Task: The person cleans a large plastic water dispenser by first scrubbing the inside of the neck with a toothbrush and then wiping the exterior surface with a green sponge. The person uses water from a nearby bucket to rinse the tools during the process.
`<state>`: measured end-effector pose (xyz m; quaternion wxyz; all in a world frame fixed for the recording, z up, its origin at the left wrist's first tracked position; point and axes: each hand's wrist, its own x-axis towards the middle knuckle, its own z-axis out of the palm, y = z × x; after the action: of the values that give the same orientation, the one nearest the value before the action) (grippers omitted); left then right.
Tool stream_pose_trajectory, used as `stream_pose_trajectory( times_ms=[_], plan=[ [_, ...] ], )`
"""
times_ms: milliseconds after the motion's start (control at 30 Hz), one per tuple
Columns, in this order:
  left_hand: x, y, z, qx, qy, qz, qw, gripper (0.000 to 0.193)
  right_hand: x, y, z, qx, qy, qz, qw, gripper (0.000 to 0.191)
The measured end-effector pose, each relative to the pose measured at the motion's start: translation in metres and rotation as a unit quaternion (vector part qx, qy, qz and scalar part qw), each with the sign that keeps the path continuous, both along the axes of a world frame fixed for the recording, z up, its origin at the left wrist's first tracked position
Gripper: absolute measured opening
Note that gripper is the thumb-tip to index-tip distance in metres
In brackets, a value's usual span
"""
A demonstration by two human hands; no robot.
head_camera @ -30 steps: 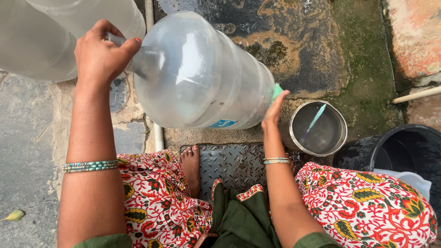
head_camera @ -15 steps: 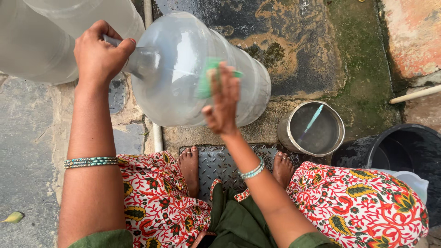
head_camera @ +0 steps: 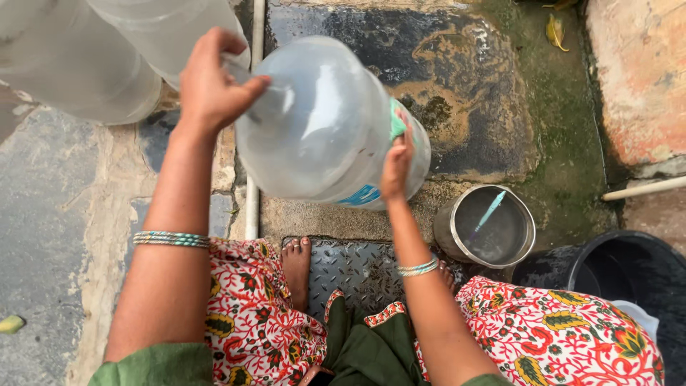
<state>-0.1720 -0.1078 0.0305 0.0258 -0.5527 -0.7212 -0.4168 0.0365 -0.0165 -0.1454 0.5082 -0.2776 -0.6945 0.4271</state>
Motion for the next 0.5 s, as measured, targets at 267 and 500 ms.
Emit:
stream_pose_trajectory(
  times_ms=[267,500],
  plan=[
    [-0.007,0.011,-0.031,-0.034,0.050,0.024,0.998,0.040,-0.030,-0.091,0.037,0.253,-0.135,-0.138,0.948,0.086],
    [-0.010,0.006,-0.028,-0.049,0.016,-0.033,0.998,0.041,-0.027,-0.058,0.010,0.220,-0.116,-0.122,0.961,0.069]
  ],
)
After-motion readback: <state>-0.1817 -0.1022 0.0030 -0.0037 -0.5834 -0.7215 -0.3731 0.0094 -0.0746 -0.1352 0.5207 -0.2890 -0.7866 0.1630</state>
